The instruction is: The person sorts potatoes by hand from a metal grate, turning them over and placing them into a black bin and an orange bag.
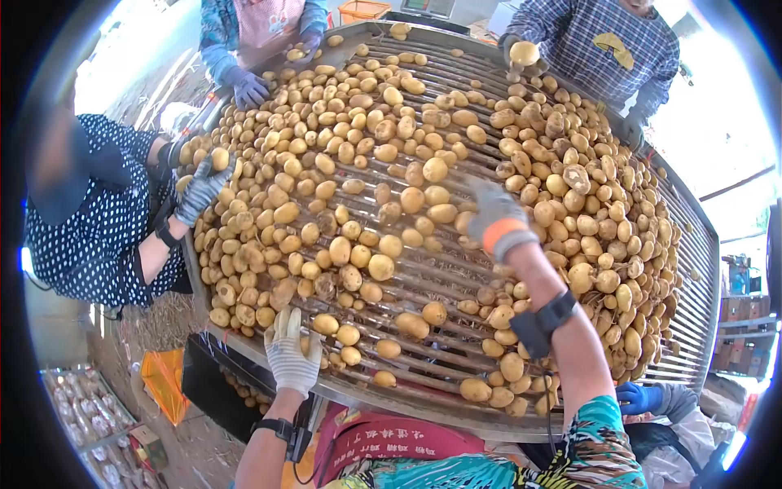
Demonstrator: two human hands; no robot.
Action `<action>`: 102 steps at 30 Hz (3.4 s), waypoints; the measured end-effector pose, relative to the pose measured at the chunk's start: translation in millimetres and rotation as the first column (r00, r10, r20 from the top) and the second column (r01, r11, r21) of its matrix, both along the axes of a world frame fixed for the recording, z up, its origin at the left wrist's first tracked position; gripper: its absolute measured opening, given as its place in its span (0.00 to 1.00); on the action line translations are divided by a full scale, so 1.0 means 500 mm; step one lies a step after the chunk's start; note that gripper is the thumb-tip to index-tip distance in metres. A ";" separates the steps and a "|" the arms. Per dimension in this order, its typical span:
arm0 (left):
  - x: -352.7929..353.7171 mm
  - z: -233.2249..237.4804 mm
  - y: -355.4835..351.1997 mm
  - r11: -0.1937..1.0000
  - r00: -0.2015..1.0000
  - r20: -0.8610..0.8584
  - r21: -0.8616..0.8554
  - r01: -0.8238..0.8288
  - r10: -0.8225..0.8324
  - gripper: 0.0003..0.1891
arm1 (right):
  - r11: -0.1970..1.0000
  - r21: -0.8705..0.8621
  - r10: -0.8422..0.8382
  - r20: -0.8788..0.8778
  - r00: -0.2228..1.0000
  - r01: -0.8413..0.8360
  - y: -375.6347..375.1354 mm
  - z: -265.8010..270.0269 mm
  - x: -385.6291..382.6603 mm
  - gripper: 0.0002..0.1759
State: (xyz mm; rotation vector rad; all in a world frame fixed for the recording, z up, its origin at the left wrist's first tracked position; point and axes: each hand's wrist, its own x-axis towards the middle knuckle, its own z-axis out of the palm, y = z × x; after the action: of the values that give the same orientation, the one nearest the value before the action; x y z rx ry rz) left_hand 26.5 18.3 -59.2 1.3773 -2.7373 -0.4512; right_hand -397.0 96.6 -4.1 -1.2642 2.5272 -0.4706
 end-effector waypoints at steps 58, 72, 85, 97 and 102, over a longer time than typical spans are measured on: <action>-0.007 0.010 0.001 0.998 0.995 -0.072 0.008 -0.063 0.063 0.37 | 0.851 0.519 0.235 -0.242 0.942 -0.079 0.011 -0.028 0.016 0.18; 0.004 -0.016 -0.001 0.994 0.999 -0.030 -0.108 0.007 -0.011 0.37 | 0.979 0.114 0.127 0.313 0.941 -0.170 0.313 0.052 0.393 0.29; 0.001 -0.010 0.009 0.992 1.000 -0.002 -0.123 0.011 -0.012 0.35 | 0.956 -0.151 -0.256 -0.014 0.967 0.251 0.417 0.055 0.308 0.24; 0.015 -0.033 -0.003 0.991 0.999 -0.034 -0.135 0.021 -0.026 0.35 | 0.823 -0.300 0.120 0.922 0.368 0.482 0.453 0.023 0.355 0.31; 0.011 -0.028 0.000 0.993 0.999 -0.034 -0.113 0.018 -0.022 0.34 | 0.833 -0.030 0.032 0.999 0.006 0.552 0.451 0.055 0.426 0.29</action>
State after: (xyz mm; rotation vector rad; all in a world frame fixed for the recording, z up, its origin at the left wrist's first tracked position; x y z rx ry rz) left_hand 32.2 18.4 -73.2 1.3046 -2.7049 -0.3137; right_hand -183.9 322.0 23.5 -0.1101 1.2866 -1.4640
